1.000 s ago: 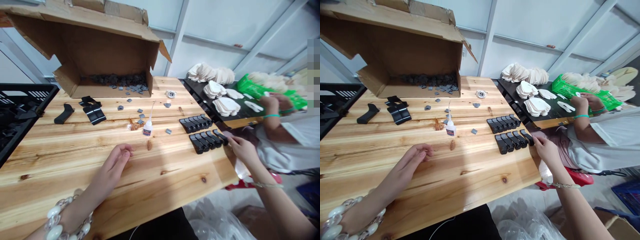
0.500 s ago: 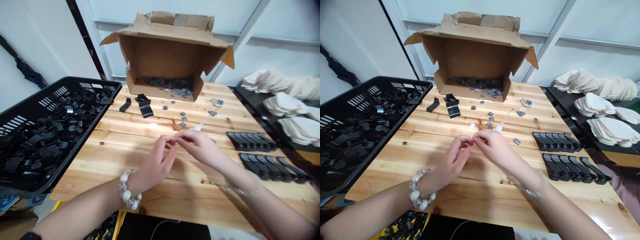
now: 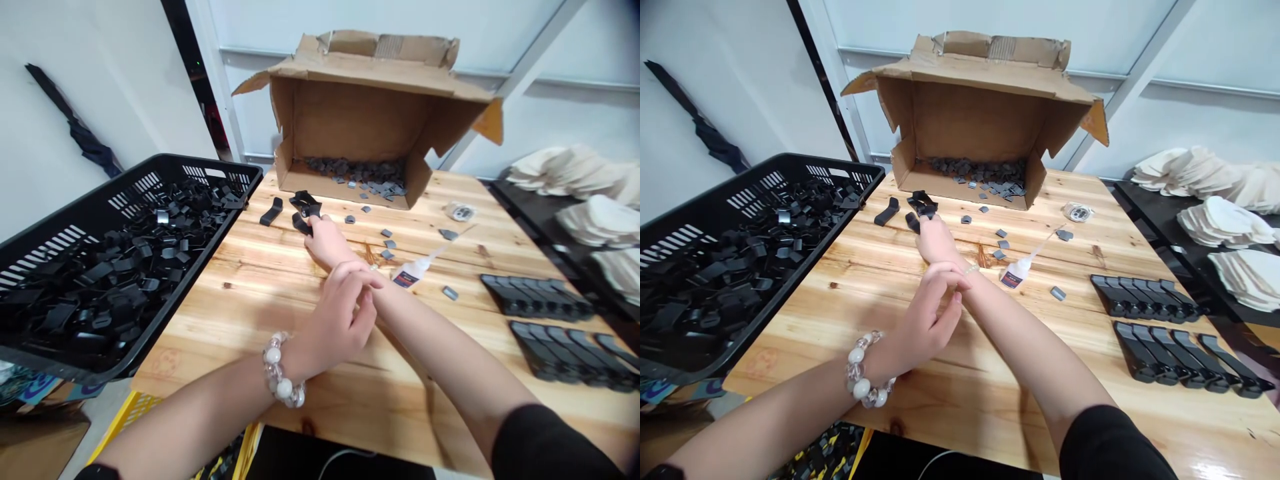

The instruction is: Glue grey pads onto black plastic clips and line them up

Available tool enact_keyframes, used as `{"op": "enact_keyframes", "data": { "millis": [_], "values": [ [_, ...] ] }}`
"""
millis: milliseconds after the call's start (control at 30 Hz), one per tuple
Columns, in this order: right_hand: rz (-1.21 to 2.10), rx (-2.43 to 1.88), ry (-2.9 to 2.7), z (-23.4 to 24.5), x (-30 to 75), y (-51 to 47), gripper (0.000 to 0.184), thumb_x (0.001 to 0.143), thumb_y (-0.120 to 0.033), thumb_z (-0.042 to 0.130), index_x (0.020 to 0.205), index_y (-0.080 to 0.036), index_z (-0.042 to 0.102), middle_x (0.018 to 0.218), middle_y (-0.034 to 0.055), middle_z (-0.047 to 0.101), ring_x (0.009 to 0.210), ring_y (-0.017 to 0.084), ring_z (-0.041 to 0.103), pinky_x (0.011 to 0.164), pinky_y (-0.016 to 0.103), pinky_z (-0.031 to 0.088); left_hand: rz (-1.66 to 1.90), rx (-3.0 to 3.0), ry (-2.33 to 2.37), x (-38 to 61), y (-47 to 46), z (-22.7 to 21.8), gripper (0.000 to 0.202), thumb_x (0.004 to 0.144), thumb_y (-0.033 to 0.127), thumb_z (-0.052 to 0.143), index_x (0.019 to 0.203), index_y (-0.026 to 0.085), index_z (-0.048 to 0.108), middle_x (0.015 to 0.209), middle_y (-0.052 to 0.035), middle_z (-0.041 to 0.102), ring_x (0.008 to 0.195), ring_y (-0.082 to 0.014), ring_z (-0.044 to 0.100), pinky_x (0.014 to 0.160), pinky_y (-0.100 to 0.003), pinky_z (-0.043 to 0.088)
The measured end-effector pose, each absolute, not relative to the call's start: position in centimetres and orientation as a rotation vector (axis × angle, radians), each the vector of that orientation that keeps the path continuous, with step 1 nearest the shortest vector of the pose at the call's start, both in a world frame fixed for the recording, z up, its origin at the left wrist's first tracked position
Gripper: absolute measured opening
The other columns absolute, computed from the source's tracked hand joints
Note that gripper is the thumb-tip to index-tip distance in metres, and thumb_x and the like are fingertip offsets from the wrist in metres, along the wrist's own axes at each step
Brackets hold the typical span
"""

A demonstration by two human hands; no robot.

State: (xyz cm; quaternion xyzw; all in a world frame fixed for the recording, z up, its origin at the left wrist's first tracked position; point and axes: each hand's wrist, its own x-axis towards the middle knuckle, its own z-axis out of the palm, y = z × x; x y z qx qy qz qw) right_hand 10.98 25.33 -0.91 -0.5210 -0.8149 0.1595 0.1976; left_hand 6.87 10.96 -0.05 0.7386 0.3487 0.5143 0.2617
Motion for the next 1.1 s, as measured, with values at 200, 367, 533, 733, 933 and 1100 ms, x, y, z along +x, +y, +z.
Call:
{"op": "enact_keyframes", "data": {
  "millis": [200,367,533,733,933,1100],
  "values": [
    [0.719,-1.388,-2.276,0.0,16.3,21.8,0.024,0.082,-0.013,0.040,0.092,-0.015,0.062,0.080,0.0047,0.065,0.070,0.015,0.058,0.064,0.024,0.043,1.343,2.010,1.055,6.8,10.8,0.3,0.022,0.088,0.009,0.041,0.105,0.021,0.049,0.111,-0.0086,0.052,0.112,-0.0211,0.049,0.100,-0.039,0.040],
    [0.898,-1.224,-2.381,2.1,22.6,16.3,0.023,0.080,-0.009,0.045,0.085,-0.016,0.067,0.084,0.0030,0.069,0.077,0.015,0.062,0.073,0.025,0.046,1.165,2.240,1.269,7.3,10.6,-0.6,0.031,0.089,0.015,0.046,0.120,0.018,0.045,0.128,-0.0124,0.051,0.125,-0.0260,0.043,0.106,-0.044,0.033],
    [0.880,-1.173,-2.429,3.9,27.5,11.8,0.025,0.090,-0.019,0.047,0.105,-0.022,0.067,0.102,0.0024,0.070,0.090,0.014,0.064,0.079,0.025,0.047,0.552,2.170,1.144,8.0,10.3,-1.0,0.035,0.097,0.043,0.038,0.112,0.018,0.055,0.100,-0.0103,0.068,0.090,-0.0270,0.063,0.079,-0.041,0.047],
    [0.735,-1.607,-2.189,4.4,33.6,14.8,0.032,0.086,-0.045,0.053,0.079,-0.019,0.070,0.068,0.0021,0.066,0.062,0.014,0.058,0.057,0.024,0.042,0.420,2.095,1.018,8.4,9.4,0.0,0.036,0.099,0.040,0.029,0.091,0.019,0.057,0.079,-0.0049,0.066,0.072,-0.0197,0.060,0.065,-0.030,0.041],
    [0.533,-1.816,-2.084,1.8,33.0,23.5,0.020,0.079,-0.028,0.059,0.082,-0.014,0.073,0.077,0.0058,0.070,0.070,0.017,0.061,0.063,0.025,0.042,0.507,2.008,0.991,7.9,9.7,0.7,0.033,0.099,0.038,0.031,0.086,0.020,0.055,0.076,-0.0009,0.060,0.068,-0.0151,0.055,0.063,-0.027,0.038],
    [0.574,-1.763,-2.092,0.1,29.4,27.9,0.024,0.084,-0.026,0.055,0.093,-0.011,0.072,0.085,0.0081,0.071,0.070,0.014,0.060,0.062,0.023,0.043,0.493,2.021,0.988,7.8,9.9,0.8,0.030,0.098,0.037,0.032,0.087,0.020,0.054,0.078,-0.0021,0.061,0.070,-0.0160,0.055,0.064,-0.027,0.038]
  ]
}}
